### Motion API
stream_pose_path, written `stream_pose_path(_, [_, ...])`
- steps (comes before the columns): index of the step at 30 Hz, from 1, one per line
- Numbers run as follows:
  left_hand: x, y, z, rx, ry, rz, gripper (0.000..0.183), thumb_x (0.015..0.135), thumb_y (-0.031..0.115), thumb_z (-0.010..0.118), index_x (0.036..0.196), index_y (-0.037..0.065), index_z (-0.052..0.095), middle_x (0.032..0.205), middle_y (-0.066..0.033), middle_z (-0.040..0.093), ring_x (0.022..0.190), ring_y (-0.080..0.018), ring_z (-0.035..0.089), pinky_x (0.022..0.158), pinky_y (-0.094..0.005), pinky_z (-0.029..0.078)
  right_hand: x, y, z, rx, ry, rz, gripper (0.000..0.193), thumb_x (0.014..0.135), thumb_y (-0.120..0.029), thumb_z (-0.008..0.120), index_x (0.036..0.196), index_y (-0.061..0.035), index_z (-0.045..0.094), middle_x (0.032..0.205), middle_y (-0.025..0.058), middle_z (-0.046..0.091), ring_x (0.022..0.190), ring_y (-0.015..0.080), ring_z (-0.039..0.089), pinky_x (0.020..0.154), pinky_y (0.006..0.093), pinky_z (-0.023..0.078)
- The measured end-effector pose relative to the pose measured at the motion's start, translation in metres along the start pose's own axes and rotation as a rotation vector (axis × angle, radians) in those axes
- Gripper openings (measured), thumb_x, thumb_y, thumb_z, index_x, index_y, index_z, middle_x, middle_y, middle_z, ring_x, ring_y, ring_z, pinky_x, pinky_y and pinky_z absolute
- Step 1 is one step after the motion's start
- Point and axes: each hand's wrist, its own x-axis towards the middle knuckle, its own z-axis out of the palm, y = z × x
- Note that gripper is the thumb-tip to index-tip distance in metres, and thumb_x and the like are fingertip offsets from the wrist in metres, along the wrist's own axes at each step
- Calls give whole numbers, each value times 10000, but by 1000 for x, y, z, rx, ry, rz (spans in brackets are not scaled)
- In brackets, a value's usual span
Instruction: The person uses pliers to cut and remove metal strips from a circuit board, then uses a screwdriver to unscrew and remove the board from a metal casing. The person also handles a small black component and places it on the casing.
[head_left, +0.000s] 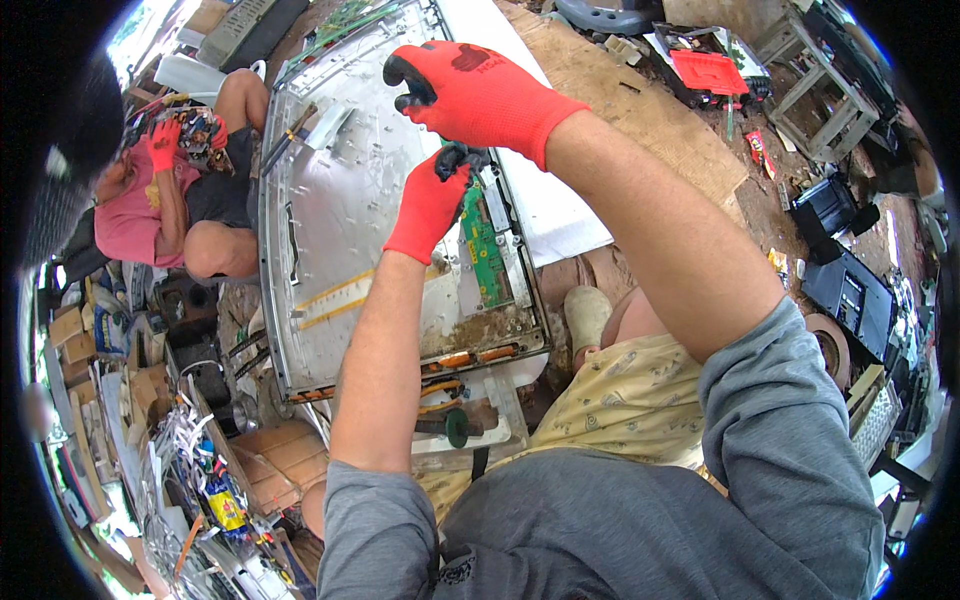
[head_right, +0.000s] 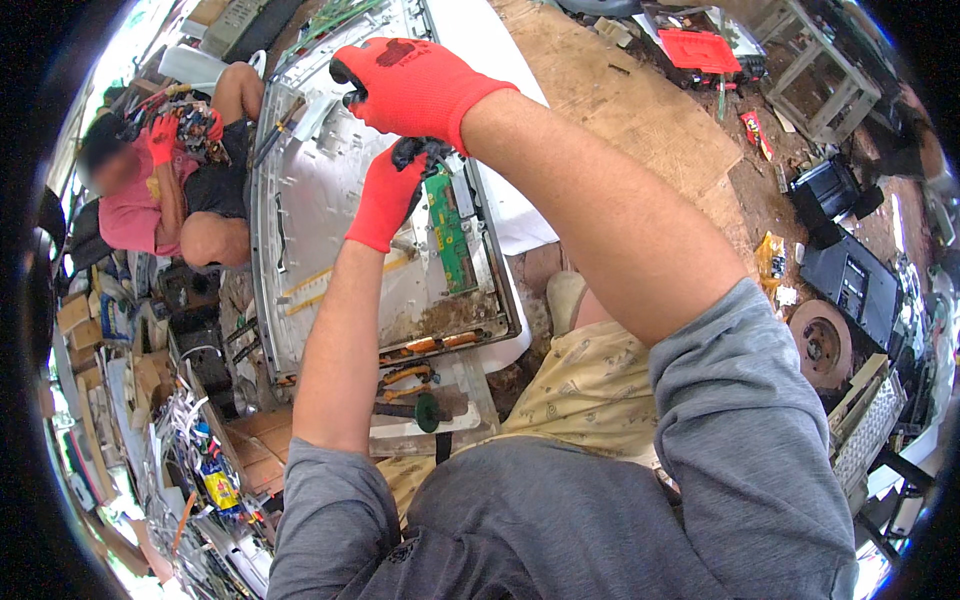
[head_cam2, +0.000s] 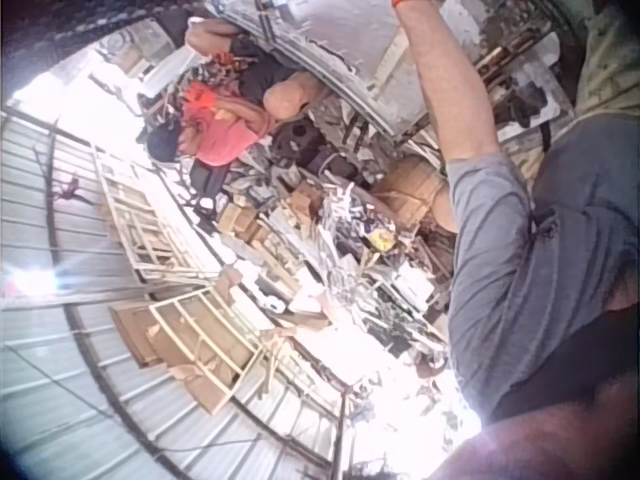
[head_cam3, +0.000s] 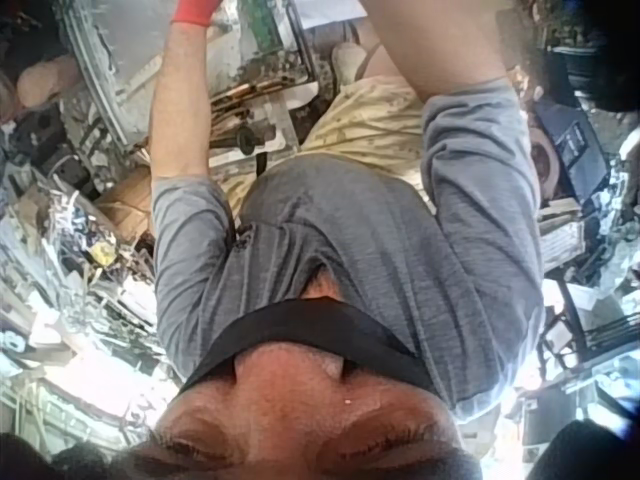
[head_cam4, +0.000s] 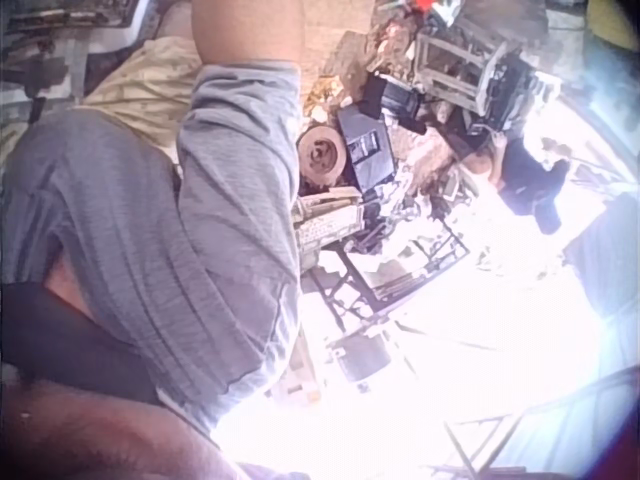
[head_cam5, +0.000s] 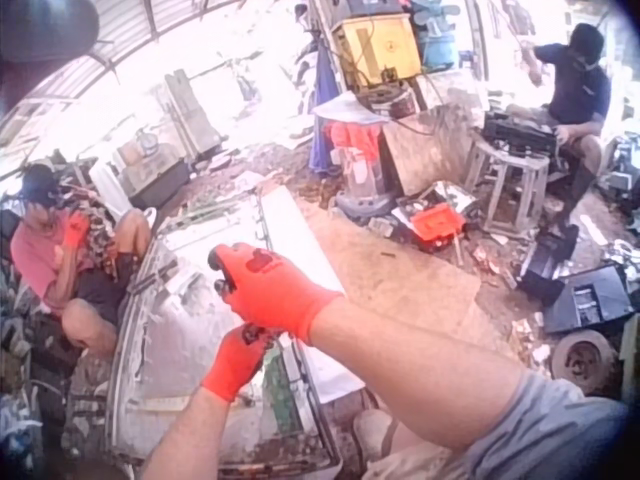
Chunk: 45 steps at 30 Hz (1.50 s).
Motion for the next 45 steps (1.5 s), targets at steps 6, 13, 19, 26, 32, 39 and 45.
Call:
stream_pose_path(6, [3,-7,-11,5,-72,23,252,913,189,662,1089,10,675,865,-78,701,757,-157,610,737,-319,490,-2,-19,-13,-72,-129,52,324,881,-279,628,1146,-96,587,1056,161,685,1002,337,676,879,424,528])
stream_pose_path(13, [4,13,-33,-292,72,71,253,860,189,733,1016,-5,682,840,-18,696,723,-110,603,660,-283,480,1,-24,1,-1,-92,-49,324,908,-311,594,1113,-61,582,1066,182,683,1014,355,664,898,436,510])
stream_pose_path(19, [2,30,-37,-37,61,30,188,824,183,727,888,11,684,740,-43,685,654,-117,600,632,-300,479,-8,-19,8,141,22,-13,220,935,-235,590,1064,-56,583,935,167,677,830,315,660,740,414,520])
stream_pose_path(26, [-3,26,-20,22,264,169,290,846,278,760,906,2,699,770,-103,721,695,-145,654,677,-331,507,7,-24,-11,462,-230,104,266,892,-257,598,1046,-40,602,982,247,677,986,401,655,835,455,507])
stream_pose_path(32, [-12,37,-27,-149,113,-59,266,813,259,801,967,49,746,789,-59,732,725,-92,622,709,-312,512,36,-64,-39,-546,-616,-113,395,844,-390,641,963,-15,676,927,179,709,872,316,697,782,441,545])
stream_pose_path(39, [-35,28,-28,-7,218,118,505,888,313,681,1316,74,560,1146,-236,668,1068,-407,632,891,-449,509,111,-34,-41,-100,-1436,464,212,929,-208,555,866,-52,684,695,11,618,589,118,572,564,304,506])
stream_pose_path(45, [-225,53,-121,141,-67,14,386,919,187,631,1274,47,580,1126,-197,661,1020,-409,635,863,-453,525,101,-15,-40,-95,-1343,1088,194,929,-291,622,948,-101,655,656,52,574,428,110,391,413,316,369])
